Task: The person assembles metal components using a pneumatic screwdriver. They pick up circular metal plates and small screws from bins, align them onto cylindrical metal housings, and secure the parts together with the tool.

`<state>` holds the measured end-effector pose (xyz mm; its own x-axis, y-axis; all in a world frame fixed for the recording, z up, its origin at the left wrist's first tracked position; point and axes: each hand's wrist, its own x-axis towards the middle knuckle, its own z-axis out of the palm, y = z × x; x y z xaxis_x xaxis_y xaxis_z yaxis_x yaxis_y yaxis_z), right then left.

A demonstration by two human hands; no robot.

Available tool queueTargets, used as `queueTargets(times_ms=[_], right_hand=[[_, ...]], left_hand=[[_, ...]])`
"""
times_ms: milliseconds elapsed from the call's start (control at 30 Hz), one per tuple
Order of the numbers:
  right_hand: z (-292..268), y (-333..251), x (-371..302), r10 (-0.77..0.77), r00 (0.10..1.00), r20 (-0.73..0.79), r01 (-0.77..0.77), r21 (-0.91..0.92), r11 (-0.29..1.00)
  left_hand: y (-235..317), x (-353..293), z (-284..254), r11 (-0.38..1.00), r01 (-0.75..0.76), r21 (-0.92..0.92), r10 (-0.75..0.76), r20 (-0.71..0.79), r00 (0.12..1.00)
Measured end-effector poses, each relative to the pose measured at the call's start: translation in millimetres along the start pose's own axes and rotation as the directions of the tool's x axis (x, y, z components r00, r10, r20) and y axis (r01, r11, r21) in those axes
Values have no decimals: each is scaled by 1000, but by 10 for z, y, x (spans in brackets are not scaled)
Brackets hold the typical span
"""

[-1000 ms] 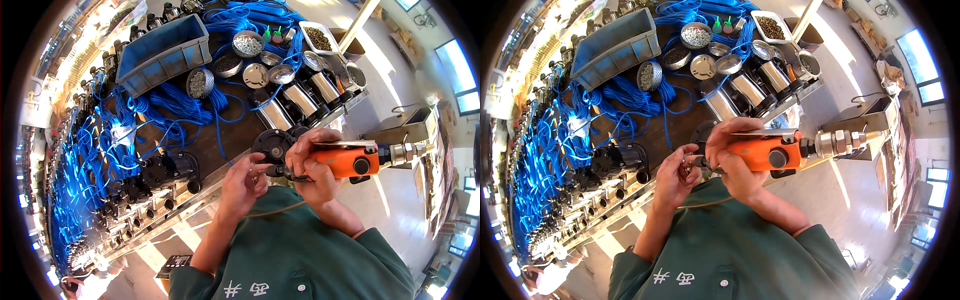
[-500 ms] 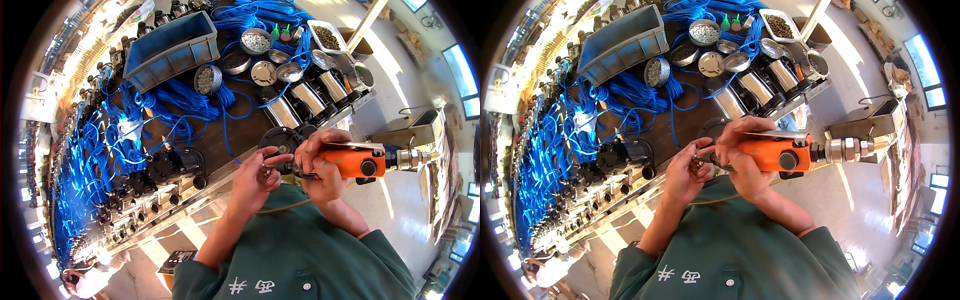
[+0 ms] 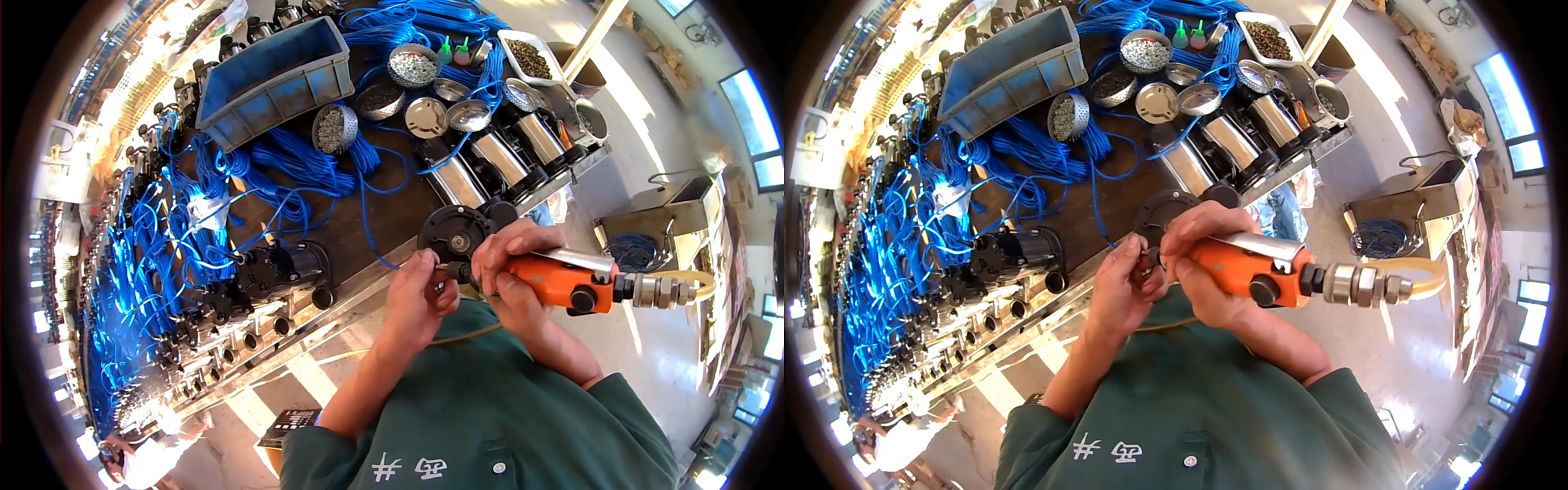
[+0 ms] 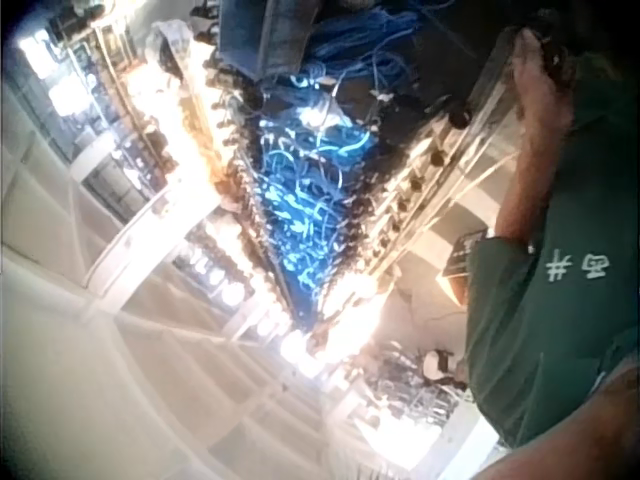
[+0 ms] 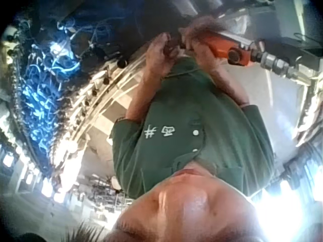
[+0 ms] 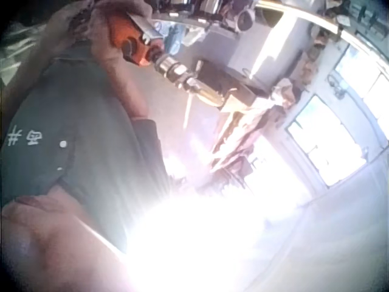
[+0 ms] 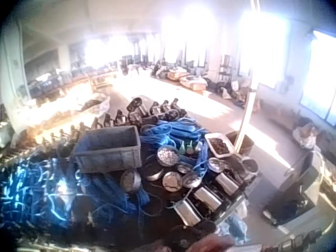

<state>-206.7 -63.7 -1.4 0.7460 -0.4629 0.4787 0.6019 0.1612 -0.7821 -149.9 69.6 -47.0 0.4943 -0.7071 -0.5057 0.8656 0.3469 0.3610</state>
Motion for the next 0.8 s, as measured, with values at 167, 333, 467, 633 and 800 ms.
queueTargets(times_ms=[167,333,467,633,800], right_hand=[[-48,-53,-59,-10,999,-43,9,-29,1000],[-125,-104,-100,-5,993,-114,-11,-144,990],[-89,-105,-100,38,984,-176,-60,-122,991],[-26,-59,-108,125,980,-152,-154,-194,969],[86,-15,-84,169,985,-23,-165,-373,913]], left_hand=[[21,19,-53,974,-43,222,39,23,999],[-35,37,-124,933,-53,356,14,109,994],[-58,56,-165,884,-61,464,-9,147,989],[-93,57,-233,725,-231,648,138,191,972],[-137,62,-387,641,-371,672,413,105,905]])
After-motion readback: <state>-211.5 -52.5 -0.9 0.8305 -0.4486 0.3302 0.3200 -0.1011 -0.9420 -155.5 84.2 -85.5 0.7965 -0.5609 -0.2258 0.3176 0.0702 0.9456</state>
